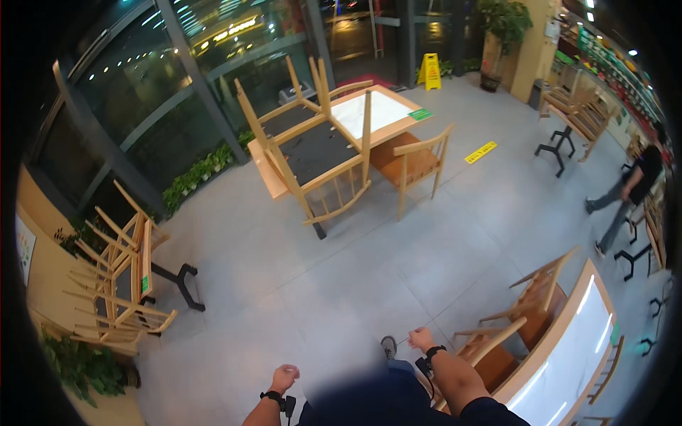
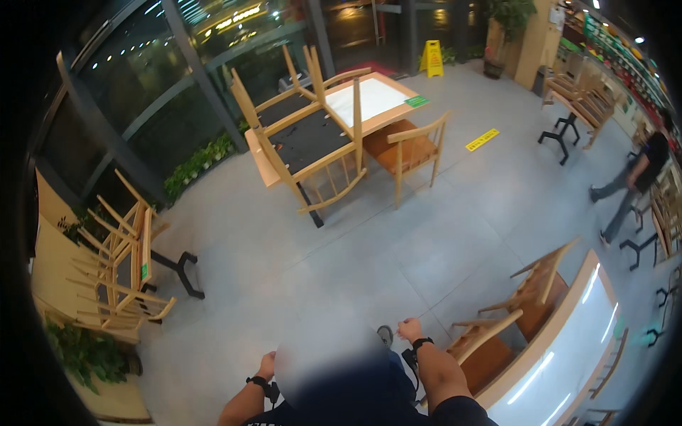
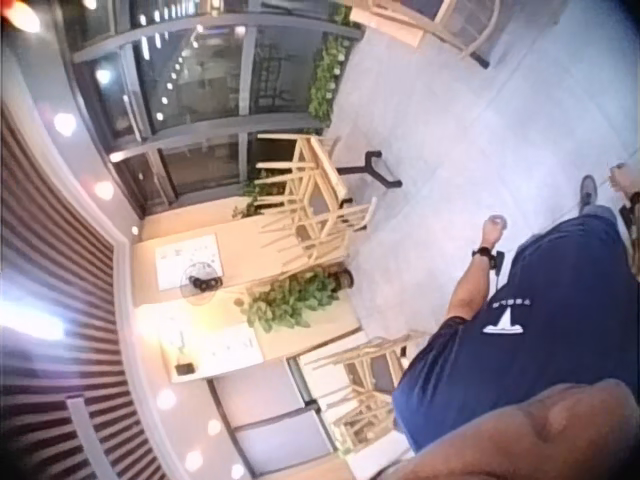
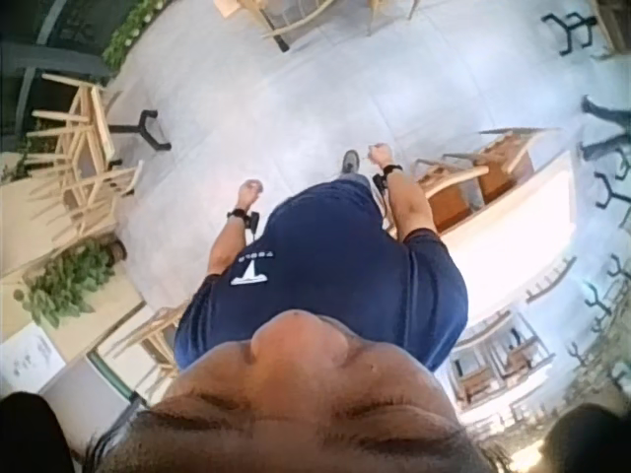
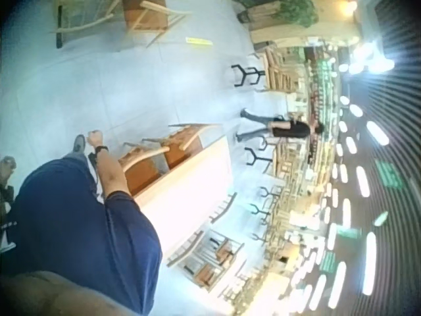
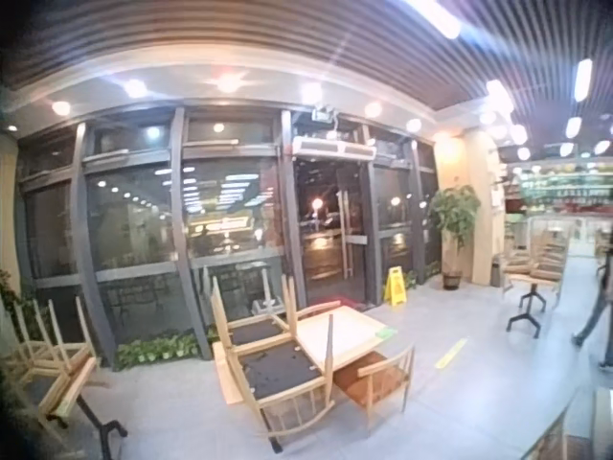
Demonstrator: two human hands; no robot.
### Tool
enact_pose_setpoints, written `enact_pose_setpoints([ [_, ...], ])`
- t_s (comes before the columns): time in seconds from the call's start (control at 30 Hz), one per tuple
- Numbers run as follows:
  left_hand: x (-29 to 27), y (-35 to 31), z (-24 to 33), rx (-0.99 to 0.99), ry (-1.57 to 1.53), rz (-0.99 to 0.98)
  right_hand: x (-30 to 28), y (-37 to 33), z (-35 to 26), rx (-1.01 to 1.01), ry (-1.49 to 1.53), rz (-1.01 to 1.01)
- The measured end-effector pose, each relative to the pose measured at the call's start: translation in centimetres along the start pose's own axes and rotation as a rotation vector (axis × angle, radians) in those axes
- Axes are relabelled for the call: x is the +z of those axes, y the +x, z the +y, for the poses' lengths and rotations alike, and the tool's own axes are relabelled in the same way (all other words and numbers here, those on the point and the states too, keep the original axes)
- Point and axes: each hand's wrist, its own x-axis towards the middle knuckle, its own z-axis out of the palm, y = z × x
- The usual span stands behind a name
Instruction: Stack wooden dining chairs upside down on top of dining tables in a restaurant dining area.
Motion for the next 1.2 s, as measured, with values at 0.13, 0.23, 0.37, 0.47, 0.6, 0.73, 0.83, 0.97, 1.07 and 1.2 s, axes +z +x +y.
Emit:
enact_pose_setpoints([
  [0.13,0.6,-1.7,-4.4,0.031,-0.094,-0.017,-3.5,-4.8,4.1,-0.273,-0.513,0.436],
  [0.23,0.9,-3.3,-8.9,0.016,-0.073,-0.065,-5.4,-11.1,3.6,-0.496,-0.489,0.709],
  [0.37,0.3,-6.2,-17.6,-0.076,-0.009,-0.143,-7.9,-18.8,2.8,-0.732,-0.718,1.111],
  [0.47,1.2,-10.1,-21.3,-0.133,-0.007,-0.134,-11.7,-19.4,6.7,-0.429,-0.581,1.193],
  [0.6,1.1,-13.3,-19.8,-0.076,0.131,-0.174,-17.3,-14.9,16.0,0.009,-0.112,0.735],
  [0.73,1.3,-15.0,-19.8,-0.014,0.246,-0.022,-12.8,-15.5,12.6,-0.011,0.485,0.341],
  [0.83,4.1,-14.9,-17.1,0.053,0.388,-0.063,-12.5,-13.1,12.5,0.01,0.611,0.213],
  [0.97,13.9,-15.6,-8.4,0.217,0.393,-0.196,-8.6,-16.9,7.4,0.02,0.66,0.069],
  [1.07,22.7,-13.0,3.7,0.328,0.215,-0.452,-6.1,-15.6,8.1,-0.055,0.708,-0.009],
  [1.2,31.1,-10.5,13.4,0.621,0.438,-0.352,1.8,-11.5,13.6,-0.182,0.846,-0.02],
])
